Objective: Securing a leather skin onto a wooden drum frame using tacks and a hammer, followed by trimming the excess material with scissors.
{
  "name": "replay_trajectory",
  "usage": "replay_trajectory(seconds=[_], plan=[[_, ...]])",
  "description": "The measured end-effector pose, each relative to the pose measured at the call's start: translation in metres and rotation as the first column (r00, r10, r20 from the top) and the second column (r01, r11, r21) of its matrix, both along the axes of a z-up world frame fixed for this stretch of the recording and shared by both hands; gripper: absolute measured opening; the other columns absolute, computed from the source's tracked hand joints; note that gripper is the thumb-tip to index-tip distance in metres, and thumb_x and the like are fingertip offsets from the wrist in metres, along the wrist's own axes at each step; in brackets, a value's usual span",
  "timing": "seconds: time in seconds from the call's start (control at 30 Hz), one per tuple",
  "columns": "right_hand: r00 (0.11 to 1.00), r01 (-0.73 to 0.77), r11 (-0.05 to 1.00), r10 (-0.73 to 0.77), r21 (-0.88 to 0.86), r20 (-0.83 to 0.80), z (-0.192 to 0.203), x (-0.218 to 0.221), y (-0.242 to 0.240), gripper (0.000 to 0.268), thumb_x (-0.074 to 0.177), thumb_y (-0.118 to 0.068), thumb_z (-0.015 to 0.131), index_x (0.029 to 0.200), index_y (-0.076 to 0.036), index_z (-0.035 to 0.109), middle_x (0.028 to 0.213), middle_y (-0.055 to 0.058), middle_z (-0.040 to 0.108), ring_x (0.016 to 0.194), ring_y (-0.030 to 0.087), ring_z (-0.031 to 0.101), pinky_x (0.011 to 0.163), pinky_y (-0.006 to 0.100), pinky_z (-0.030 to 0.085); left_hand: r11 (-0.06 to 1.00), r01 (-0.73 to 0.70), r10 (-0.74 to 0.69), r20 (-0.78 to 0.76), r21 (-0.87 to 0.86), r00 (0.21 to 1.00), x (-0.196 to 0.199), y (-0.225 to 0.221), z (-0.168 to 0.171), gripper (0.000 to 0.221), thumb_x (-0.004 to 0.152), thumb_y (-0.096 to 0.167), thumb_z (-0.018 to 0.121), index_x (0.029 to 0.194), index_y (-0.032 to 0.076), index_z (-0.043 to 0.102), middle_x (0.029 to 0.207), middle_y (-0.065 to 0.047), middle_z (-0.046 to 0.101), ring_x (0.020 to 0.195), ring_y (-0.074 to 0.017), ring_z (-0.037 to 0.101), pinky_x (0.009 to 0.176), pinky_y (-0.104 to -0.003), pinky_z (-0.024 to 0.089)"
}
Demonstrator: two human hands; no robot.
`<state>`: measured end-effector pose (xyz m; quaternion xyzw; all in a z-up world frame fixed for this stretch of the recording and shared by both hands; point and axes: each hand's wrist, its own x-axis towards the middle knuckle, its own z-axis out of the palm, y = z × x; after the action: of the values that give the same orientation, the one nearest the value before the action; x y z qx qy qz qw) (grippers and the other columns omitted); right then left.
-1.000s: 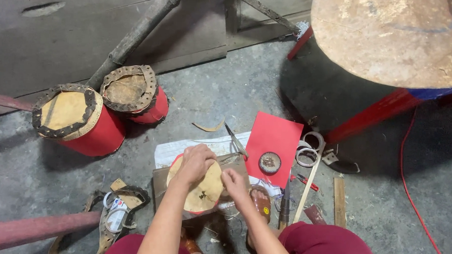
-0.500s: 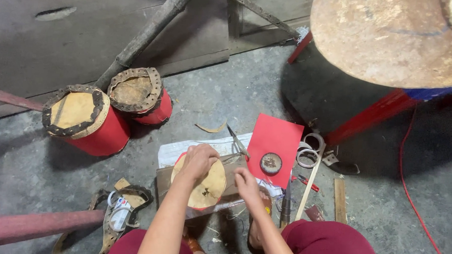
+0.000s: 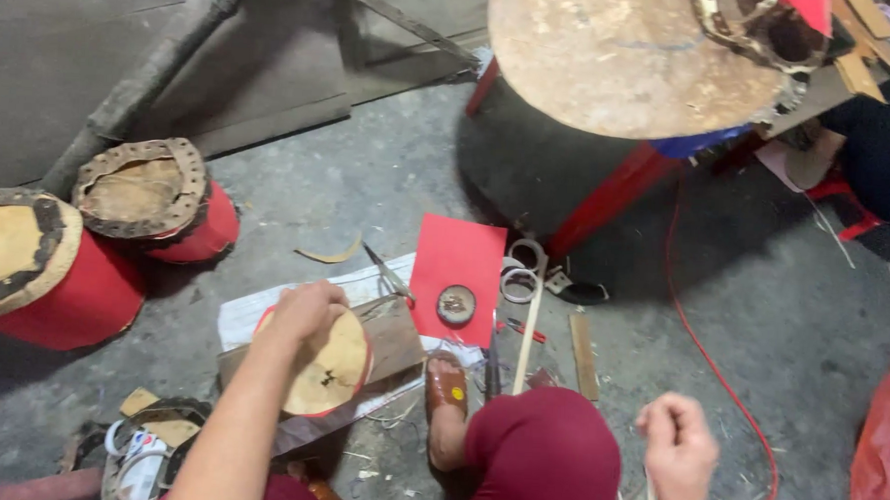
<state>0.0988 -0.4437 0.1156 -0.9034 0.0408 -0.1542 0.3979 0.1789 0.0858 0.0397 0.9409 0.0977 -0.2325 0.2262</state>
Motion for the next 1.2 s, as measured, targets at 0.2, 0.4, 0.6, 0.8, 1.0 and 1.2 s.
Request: replay_trajectory(seconds=[0.2, 0.4, 0.6, 0.8, 1.0, 1.2], plan=[[0.965, -0.175, 0.981, 0.154, 0.081, 0.214, -0.035, -0.057, 0.05, 0.018, 0.1, -0.005, 0.049, 0.094, -0.01, 0.065, 0.101, 0.008, 0.062, 0.097, 0.021, 0.061, 0.095, 0.032, 0.046, 0.986, 0.11, -0.131, 0.178, 0.126, 0.975, -0.001, 0.014, -0.063, 0.032, 0.091, 0.036, 0.052, 0.109, 0.034, 0.078, 0.127, 0.002, 0.068, 0.122, -0.0245, 0.062, 0.099, -0.049, 0.046], [0.932, -0.315, 0.935, 0.273, 0.162, 0.237, -0.005, -0.053, 0.076, 0.018, 0.1, -0.007, 0.046, 0.092, -0.006, 0.062, 0.094, 0.008, 0.057, 0.089, 0.021, 0.058, 0.083, 0.032, 0.047, 0.995, -0.098, 0.102, 0.346, -0.027, 0.933, -0.024, 0.018, -0.047, 0.046, 0.086, 0.036, 0.06, 0.13, 0.028, 0.071, 0.142, -0.001, 0.058, 0.128, -0.0253, 0.057, 0.111, -0.055, 0.035], [0.947, -0.315, 0.893, 0.275, 0.322, 0.165, -0.027, -0.061, 0.065, 0.017, 0.1, -0.005, 0.05, 0.093, -0.008, 0.064, 0.1, 0.006, 0.061, 0.099, 0.019, 0.061, 0.095, 0.03, 0.045, 0.981, -0.133, 0.052, 0.469, 0.142, 0.882, -0.09, 0.02, 0.043, 0.043, 0.085, 0.036, 0.065, 0.127, 0.028, 0.071, 0.133, -0.004, 0.062, 0.121, -0.0278, 0.061, 0.099, -0.053, 0.047], [0.918, -0.381, 0.846, 0.394, 0.373, 0.044, -0.076, -0.055, 0.048, 0.021, 0.103, -0.014, 0.046, 0.103, -0.007, 0.065, 0.105, 0.006, 0.061, 0.101, 0.018, 0.061, 0.096, 0.032, 0.045, 0.958, -0.055, -0.112, 0.546, 0.28, 0.83, -0.142, -0.003, 0.116, 0.043, 0.085, 0.037, 0.073, 0.126, 0.027, 0.072, 0.128, -0.007, 0.063, 0.113, -0.0308, 0.064, 0.088, -0.055, 0.051], [0.815, -0.179, 0.831, 0.425, 0.527, -0.394, -0.177, 0.006, 0.042, 0.017, 0.098, -0.005, 0.054, 0.108, -0.008, 0.068, 0.093, 0.008, 0.07, 0.083, 0.016, 0.063, 0.079, 0.03, 0.05, 0.97, -0.023, -0.026, 0.196, 0.241, 0.98, -0.148, -0.004, 0.111, 0.046, 0.085, 0.04, 0.069, 0.13, 0.03, 0.066, 0.141, -0.004, 0.055, 0.121, -0.0318, 0.061, 0.1, -0.054, 0.045], [0.626, -0.44, 0.896, 0.357, 0.063, -0.693, -0.146, 0.058, 0.097, 0.031, 0.099, -0.026, 0.045, 0.12, -0.02, 0.067, 0.103, 0.002, 0.073, 0.094, 0.018, 0.067, 0.085, 0.035, 0.048, 0.978, 0.041, -0.103, 0.303, 0.204, 0.947, -0.128, -0.002, 0.142, 0.04, 0.088, 0.04, 0.068, 0.125, 0.022, 0.068, 0.135, -0.009, 0.059, 0.104, -0.0417, 0.065, 0.085, -0.057, 0.049]])
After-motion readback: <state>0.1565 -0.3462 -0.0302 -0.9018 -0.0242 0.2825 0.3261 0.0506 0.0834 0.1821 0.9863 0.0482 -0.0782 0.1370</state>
